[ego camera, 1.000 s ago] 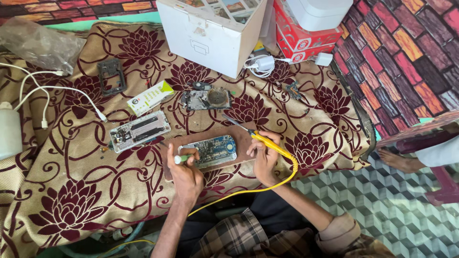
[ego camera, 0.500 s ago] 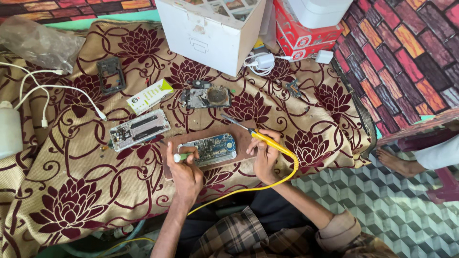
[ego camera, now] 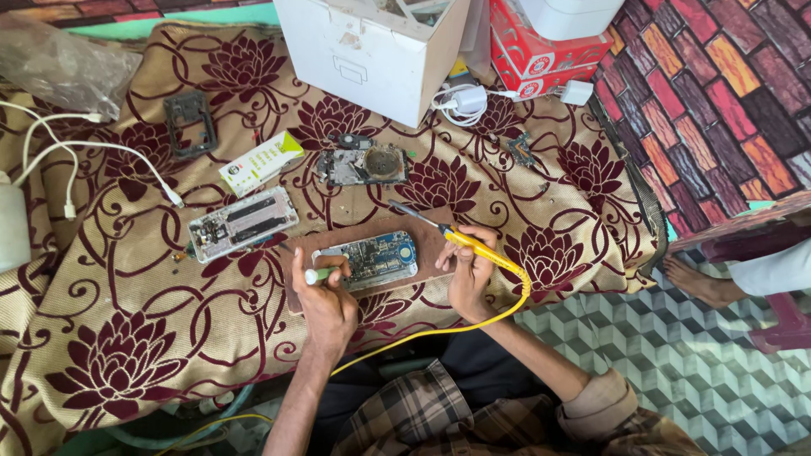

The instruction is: The person uses a soldering iron and solder wire to work on a small circuit board placed on a table. They repeatedly apply heat and solder to various points on the board while holding it steady with their other hand.

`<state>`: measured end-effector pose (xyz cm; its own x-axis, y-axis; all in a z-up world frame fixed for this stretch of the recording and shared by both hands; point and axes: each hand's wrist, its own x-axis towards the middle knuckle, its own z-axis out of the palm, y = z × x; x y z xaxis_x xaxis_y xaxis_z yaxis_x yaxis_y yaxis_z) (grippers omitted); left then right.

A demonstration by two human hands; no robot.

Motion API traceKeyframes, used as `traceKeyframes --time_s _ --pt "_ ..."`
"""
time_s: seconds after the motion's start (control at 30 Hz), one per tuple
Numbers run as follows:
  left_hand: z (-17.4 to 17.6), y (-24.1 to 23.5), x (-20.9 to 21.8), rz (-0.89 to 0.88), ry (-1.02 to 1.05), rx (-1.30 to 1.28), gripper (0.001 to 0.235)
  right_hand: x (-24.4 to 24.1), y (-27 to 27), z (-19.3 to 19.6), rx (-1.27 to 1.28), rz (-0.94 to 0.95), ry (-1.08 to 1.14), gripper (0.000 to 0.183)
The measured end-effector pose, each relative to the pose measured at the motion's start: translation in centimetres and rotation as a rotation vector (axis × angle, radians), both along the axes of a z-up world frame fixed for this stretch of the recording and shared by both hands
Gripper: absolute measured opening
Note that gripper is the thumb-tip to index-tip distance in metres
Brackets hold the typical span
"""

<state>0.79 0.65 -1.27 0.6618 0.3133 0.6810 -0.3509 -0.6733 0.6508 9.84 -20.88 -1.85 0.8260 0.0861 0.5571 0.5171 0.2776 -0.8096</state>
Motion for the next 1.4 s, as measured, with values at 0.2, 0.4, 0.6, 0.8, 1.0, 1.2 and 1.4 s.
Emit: traceKeyframes --time_s 0.2,0.4,0.6,0.8,1.0,1.2,1.4 --pt "-0.1 -0.2 0.0 0.005 -0.013 -0.009 0.056 -0.1 0.0 -0.1 0.010 -0.002 0.005 0.028" --pt "0.9 -0.5 -0.6 -0.002 -0.005 -0.036 0.064 -0.1 0.1 0.1 0.020 -0.007 0.003 0.029" --pt "1.5 -0.5 -0.5 0.003 -0.003 -0.006 0.068 -0.1 0.1 0.1 0.042 0.000 0.018 0.032" --pt "1.4 -0.7 -0.7 0.022 -0.007 -0.031 0.068 -0.2 0.1 -0.1 0.052 -0.012 0.049 0.034" --pt "0.6 -0.4 -0.3 -0.014 -0.028 -0.017 0.068 0.0 0.1 0.1 0.028 -0.013 -0.011 0.033" --pt "0.2 -0.2 -0.2 -0.008 -0.035 -0.016 0.066 -0.1 0.0 -0.2 0.015 -0.005 0.000 0.029" --pt "0.8 -0.4 -0.3 0.024 -0.024 0.001 0.068 -0.1 -0.2 -0.4 0.023 0.017 0.000 0.028"
